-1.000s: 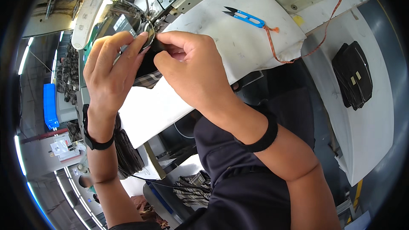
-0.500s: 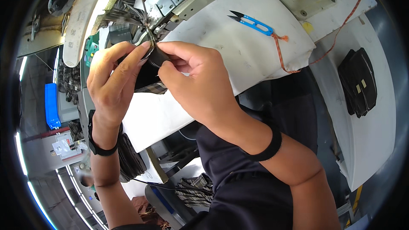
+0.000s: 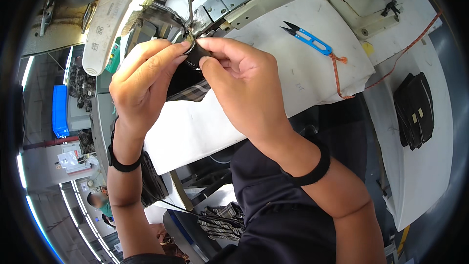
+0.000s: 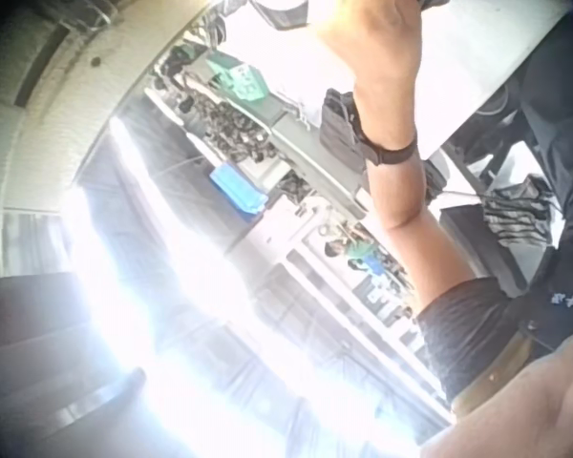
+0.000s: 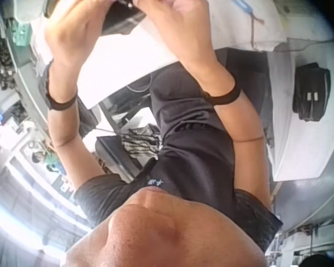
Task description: The recorder is sewing the lining or inner components of a plaid fabric bag using an industrial sewing machine.
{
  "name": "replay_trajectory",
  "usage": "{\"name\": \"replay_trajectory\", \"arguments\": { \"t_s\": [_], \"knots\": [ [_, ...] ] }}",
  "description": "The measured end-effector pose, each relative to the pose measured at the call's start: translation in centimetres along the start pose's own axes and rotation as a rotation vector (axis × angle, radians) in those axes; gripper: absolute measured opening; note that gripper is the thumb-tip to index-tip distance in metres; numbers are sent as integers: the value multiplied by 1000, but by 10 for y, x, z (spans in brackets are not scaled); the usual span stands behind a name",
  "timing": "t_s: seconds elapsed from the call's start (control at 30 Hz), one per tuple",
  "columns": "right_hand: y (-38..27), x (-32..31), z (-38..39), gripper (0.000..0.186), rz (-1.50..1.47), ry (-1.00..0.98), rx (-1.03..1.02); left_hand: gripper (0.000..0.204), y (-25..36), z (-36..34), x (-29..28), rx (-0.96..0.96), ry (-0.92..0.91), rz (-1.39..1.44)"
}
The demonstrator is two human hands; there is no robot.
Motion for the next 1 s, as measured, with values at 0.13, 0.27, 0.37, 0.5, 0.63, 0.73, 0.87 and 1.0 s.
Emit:
{"name": "replay_trajectory", "arguments": {
  "t_s": [0.13, 0.27, 0.37, 0.5, 0.63, 0.73, 0.87, 1.0],
  "knots": [
    [2, 7, -4, 21, -19, 18, -22, 29, -3, 1, 2, 2, 35, -54],
    [5, 7, -8, 16, 2, -17, -63, 30, -5, 3, 8, -18, 42, -42],
    [-6, 11, -7, 19, 150, -44, -140, 34, -14, 15, 9, 22, 217, -130],
    [-14, 10, 0, 24, 396, -83, -180, 47, -24, 25, 9, 27, 241, -109],
    [-19, 6, 1, 24, 513, -85, -259, 41, -20, 28, 23, -68, 206, 61],
    [-7, 6, 2, 23, 358, -56, -80, 39, -30, 40, 33, -207, 289, 168],
    [1, 12, 0, 17, 318, -47, -124, 42, -37, 37, 34, -149, 377, 166],
    [7, 17, 3, 11, 324, -9, -164, 46, -34, 26, 15, 44, 234, 104]
  ]
}}
Point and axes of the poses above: each hand's wrist, its own z-axis away from the middle knuckle, its own x-axis out of the palm, y = z × x, the point moved 6 cm from there along -z, towards the middle knuckle, and after that the axes turned 13 degrees about -x, right-handed, at the moved point
